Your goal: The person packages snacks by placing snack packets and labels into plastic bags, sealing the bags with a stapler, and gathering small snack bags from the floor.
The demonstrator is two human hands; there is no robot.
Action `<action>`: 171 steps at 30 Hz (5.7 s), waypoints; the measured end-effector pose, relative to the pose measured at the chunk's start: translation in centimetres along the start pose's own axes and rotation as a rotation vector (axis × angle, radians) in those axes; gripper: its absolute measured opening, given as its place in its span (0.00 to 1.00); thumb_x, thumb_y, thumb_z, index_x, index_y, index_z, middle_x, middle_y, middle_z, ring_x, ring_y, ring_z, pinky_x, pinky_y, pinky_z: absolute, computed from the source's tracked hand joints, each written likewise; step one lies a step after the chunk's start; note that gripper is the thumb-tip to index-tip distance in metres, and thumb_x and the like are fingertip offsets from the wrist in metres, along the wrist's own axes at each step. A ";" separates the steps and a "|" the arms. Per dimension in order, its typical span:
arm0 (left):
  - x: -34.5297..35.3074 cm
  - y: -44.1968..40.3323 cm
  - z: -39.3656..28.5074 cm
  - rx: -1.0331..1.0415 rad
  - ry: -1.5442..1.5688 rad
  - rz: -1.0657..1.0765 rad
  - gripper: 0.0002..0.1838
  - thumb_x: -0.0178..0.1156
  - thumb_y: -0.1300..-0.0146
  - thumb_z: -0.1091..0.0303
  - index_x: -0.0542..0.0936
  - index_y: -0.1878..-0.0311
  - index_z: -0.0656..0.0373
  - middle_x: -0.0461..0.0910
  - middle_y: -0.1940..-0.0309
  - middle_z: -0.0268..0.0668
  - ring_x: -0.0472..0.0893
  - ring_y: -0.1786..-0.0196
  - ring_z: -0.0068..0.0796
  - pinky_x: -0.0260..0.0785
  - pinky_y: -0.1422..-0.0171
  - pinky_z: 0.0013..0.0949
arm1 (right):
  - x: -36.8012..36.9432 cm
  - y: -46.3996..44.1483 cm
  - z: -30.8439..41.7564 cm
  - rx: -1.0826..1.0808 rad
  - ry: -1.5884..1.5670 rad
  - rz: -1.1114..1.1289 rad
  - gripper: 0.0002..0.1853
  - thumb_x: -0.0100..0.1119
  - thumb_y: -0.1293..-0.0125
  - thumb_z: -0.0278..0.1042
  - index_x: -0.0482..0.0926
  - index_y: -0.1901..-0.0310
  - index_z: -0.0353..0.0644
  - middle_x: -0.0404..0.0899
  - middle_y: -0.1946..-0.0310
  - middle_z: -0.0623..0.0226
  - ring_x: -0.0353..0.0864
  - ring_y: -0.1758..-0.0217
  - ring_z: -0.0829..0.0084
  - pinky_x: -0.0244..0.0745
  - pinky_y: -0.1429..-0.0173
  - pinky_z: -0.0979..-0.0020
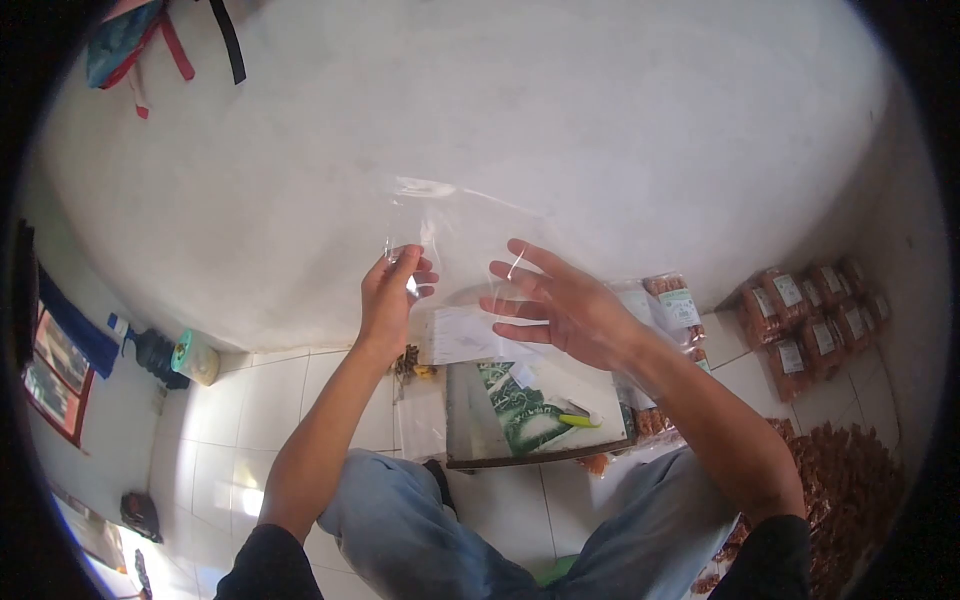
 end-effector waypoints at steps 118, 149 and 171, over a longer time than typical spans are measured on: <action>16.3 30.7 16.0 0.228 -1.089 1.637 0.39 0.61 0.38 0.50 0.62 0.29 0.61 0.70 0.36 0.50 0.69 0.34 0.46 0.58 0.28 0.43 | -33.2 57.1 -19.6 1.578 1.458 -0.491 0.43 0.70 0.48 0.54 0.64 0.36 0.36 0.70 0.40 0.41 0.75 0.38 0.51 0.75 0.43 0.56; 11.7 30.3 17.6 0.295 -1.375 1.695 0.35 0.59 0.37 0.47 0.67 0.32 0.57 0.72 0.38 0.46 0.69 0.34 0.44 0.53 0.28 0.54 | -38.1 51.3 -23.9 1.116 1.184 -1.163 0.37 0.62 0.43 0.50 0.65 0.32 0.47 0.79 0.49 0.42 0.78 0.43 0.46 0.72 0.39 0.53; 11.3 30.2 18.9 0.270 -1.350 1.673 0.35 0.61 0.39 0.48 0.68 0.33 0.58 0.74 0.40 0.46 0.71 0.35 0.44 0.55 0.29 0.53 | -35.9 50.2 -19.9 0.527 1.579 -1.348 0.19 0.58 0.40 0.30 0.73 0.47 0.37 0.75 0.54 0.52 0.74 0.48 0.51 0.70 0.44 0.54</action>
Point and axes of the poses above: each hand's wrist, its own y-axis away from the middle knuckle, its own x-axis out of the palm, z = x × y, the point moved 9 cm from there along -y, towards the middle knuckle
